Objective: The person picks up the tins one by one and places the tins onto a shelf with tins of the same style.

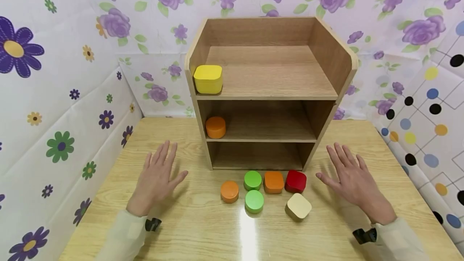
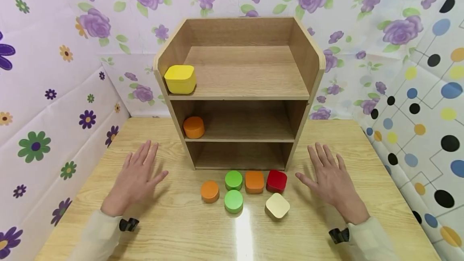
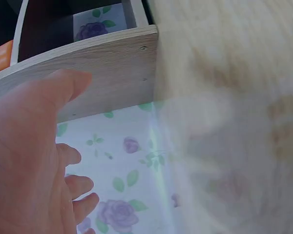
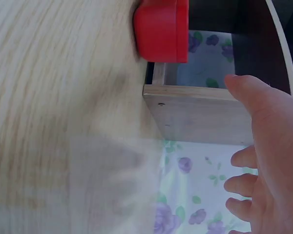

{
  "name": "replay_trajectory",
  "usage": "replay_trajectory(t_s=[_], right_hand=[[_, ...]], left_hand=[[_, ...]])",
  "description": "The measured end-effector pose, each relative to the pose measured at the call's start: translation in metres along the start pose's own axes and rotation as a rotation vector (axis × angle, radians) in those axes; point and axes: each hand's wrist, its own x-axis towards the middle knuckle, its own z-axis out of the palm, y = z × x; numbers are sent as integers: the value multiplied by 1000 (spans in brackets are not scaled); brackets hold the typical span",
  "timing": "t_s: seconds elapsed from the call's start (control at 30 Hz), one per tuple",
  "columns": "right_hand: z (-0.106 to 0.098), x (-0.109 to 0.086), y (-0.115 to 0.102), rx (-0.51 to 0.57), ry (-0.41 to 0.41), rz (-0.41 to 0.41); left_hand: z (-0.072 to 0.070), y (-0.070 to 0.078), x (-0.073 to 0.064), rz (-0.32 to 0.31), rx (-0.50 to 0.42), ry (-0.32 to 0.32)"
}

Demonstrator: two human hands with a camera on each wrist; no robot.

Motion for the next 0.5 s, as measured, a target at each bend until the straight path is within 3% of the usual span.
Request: replay_trajectory(t_s=[0.3,0.5], right_hand=[[-26,-8,-7,44,-40,-60],[-41,-8,-14,78,23,-173]], left_hand=[[-31,3,5,25,31,13],[-60,9,7,72,38,58]])
